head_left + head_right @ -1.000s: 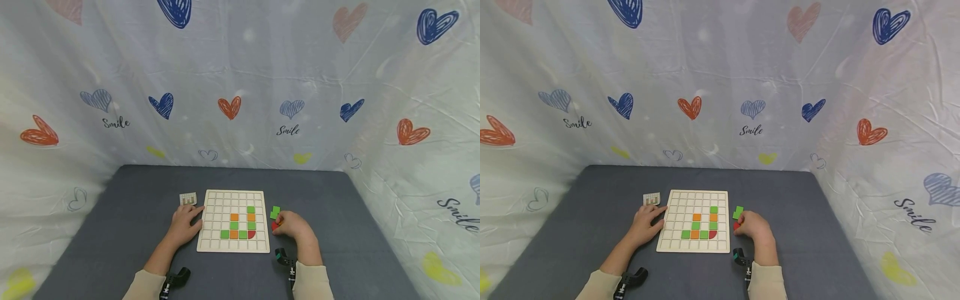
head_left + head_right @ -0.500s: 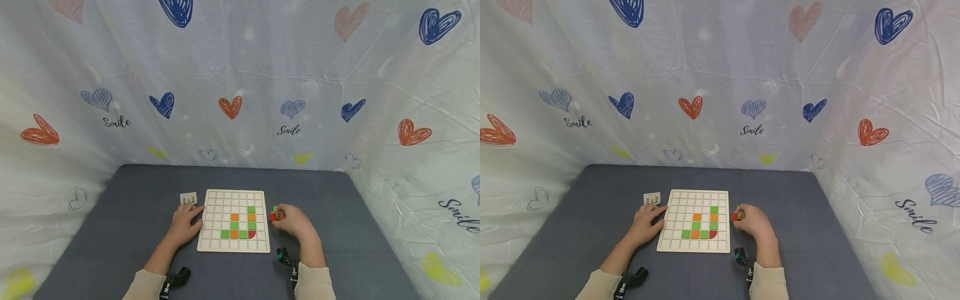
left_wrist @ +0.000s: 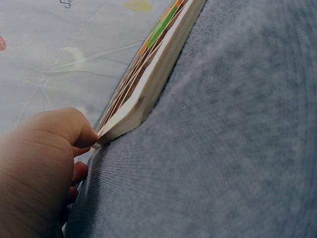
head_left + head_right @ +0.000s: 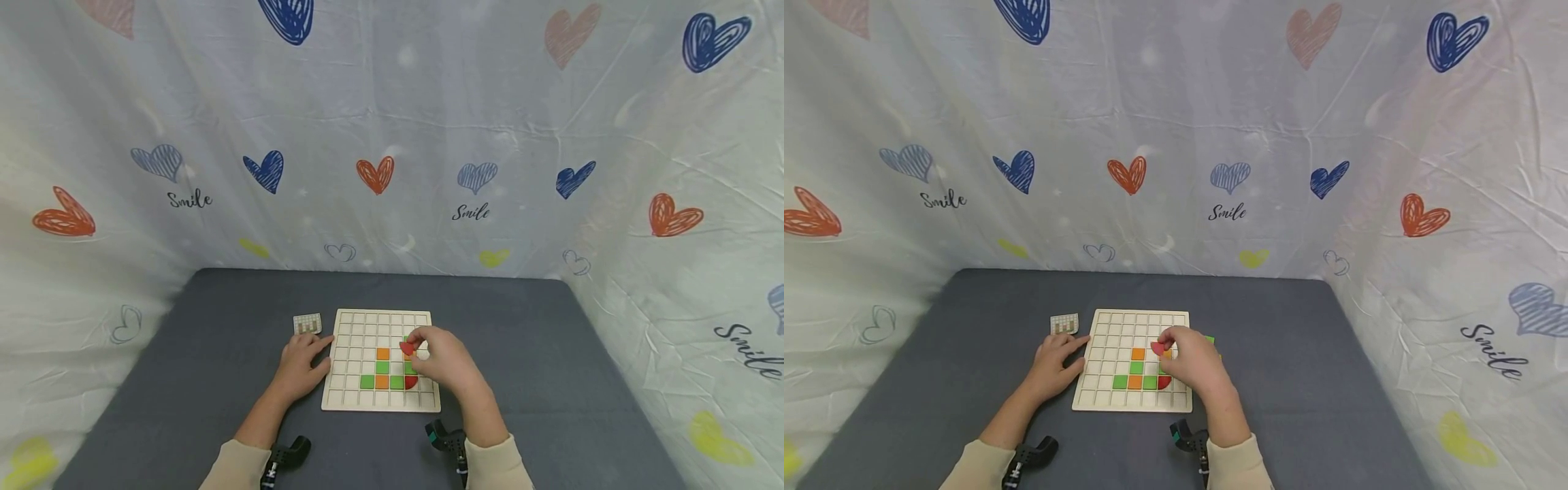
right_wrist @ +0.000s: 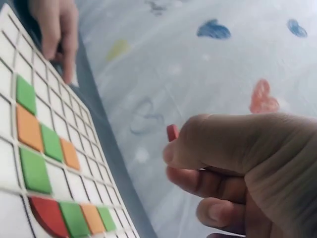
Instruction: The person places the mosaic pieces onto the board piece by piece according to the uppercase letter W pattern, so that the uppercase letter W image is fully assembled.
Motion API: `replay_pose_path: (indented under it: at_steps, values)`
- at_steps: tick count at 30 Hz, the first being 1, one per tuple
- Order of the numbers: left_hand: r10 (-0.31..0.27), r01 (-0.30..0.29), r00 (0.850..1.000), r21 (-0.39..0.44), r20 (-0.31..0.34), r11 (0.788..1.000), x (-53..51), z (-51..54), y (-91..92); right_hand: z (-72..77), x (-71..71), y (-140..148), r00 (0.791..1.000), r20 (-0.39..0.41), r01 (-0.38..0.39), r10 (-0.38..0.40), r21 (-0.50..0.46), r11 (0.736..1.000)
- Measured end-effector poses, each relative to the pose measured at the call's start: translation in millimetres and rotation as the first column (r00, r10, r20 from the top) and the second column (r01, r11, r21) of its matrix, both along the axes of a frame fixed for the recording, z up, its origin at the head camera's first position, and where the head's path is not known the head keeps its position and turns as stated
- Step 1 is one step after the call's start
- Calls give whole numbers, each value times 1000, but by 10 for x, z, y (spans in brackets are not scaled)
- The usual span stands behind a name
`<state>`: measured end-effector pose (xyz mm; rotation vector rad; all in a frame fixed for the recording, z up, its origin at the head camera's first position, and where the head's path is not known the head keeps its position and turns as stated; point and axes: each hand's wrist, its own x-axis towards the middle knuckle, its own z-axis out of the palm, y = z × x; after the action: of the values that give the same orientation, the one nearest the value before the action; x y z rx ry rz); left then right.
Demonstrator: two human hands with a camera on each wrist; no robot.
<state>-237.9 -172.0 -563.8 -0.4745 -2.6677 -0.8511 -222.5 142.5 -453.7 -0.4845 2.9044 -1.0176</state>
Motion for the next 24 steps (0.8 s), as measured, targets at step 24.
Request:
replay_pose_path:
  at_steps: [24]
  values:
    - [0,0,1000,-11,-11,1000,-23,-19,-6,-388,125,-793,992,-57,-106,109,46,993]
